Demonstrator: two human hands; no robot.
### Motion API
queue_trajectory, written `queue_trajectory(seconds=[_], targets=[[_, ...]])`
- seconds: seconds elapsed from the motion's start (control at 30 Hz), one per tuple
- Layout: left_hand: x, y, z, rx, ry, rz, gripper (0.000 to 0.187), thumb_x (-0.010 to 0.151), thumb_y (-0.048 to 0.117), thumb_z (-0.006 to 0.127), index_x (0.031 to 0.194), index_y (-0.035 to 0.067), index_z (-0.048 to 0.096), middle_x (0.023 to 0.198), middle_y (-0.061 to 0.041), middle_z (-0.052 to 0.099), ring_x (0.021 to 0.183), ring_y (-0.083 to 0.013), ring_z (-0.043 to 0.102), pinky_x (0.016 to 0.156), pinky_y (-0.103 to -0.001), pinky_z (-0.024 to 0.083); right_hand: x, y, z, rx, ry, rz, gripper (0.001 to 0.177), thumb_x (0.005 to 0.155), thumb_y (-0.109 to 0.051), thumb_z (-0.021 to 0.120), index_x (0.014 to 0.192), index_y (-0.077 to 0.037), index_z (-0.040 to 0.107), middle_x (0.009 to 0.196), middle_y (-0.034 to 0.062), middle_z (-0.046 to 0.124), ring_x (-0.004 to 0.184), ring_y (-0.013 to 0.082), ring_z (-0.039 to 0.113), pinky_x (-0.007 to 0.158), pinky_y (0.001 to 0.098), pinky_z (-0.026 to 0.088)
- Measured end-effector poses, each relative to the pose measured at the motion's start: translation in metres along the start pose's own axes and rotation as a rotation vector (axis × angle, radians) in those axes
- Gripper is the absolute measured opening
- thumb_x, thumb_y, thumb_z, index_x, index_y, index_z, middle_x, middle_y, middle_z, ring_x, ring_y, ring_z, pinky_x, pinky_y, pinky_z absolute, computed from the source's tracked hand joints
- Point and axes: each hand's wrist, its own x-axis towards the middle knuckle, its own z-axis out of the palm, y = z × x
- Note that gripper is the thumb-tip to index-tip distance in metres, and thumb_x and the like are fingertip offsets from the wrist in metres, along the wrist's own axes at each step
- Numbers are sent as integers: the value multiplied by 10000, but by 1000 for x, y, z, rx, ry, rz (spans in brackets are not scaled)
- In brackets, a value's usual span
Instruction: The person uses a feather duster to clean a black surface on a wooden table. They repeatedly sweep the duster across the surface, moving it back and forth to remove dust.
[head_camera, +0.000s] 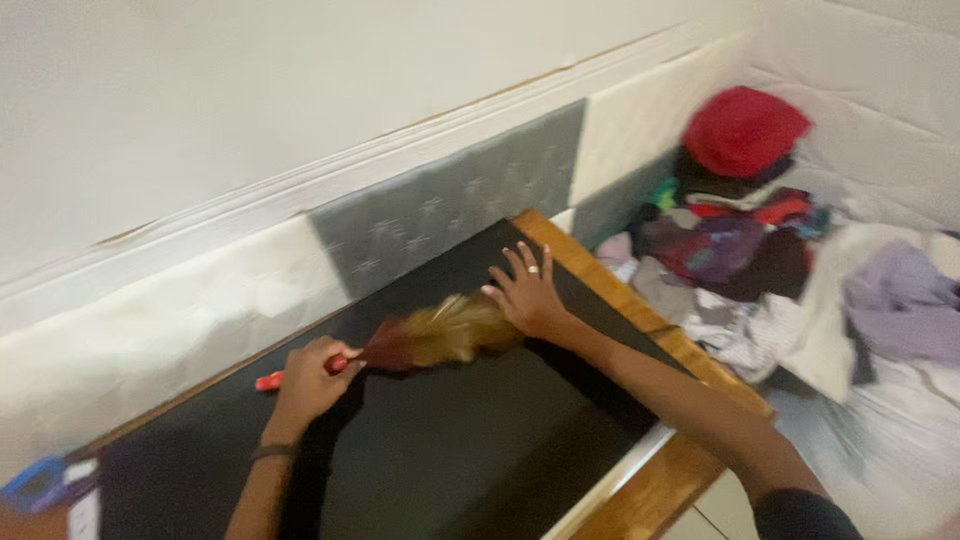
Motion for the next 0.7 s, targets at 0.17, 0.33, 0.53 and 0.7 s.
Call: queue_trajectory(seconds=[0.17, 0.33, 0.53, 0.7], targets=[[-108, -50, -81, -62, -115, -384, 225, 723, 167, 884, 925, 108, 806, 803, -64, 749, 698, -215, 711, 644, -352, 558, 19, -23, 12, 139, -28, -89, 504, 1100, -426, 388, 1407, -70, 569, 1536, 240, 457, 1464, 447, 341, 1156, 732, 213], [-199, -44, -139, -119, -67, -374, 252, 738, 169, 874, 941, 78, 756, 904, -51, 768, 785, -169, 746, 682, -324, 611, 48, -24, 34, 22, -87, -111, 596, 1056, -496, 348, 1463, -92, 513, 1555, 222, 419, 1469, 437, 326, 1149, 699, 189], [-220, 32, -134, 194, 20, -356, 320, 794, 190, 811, 1072, 82, 695, 1008, -92, 677, 931, -289, 631, 820, -425, 485, 43, -10, 57, 133, -76, -80, 657, 1056, -554, 349, 1506, -97, 489, 1583, 235, 390, 1489, 448, 311, 1197, 670, 148], [-185, 62, -96, 128, -51, -253, 251, 870, 243, 792, 1047, 88, 707, 1030, -90, 660, 1029, -287, 581, 910, -435, 411, 47, -3, 51, 540, 2, 86, 537, 1065, -460, 453, 1371, -58, 634, 1461, 206, 585, 1433, 383, 446, 1223, 589, 195]])
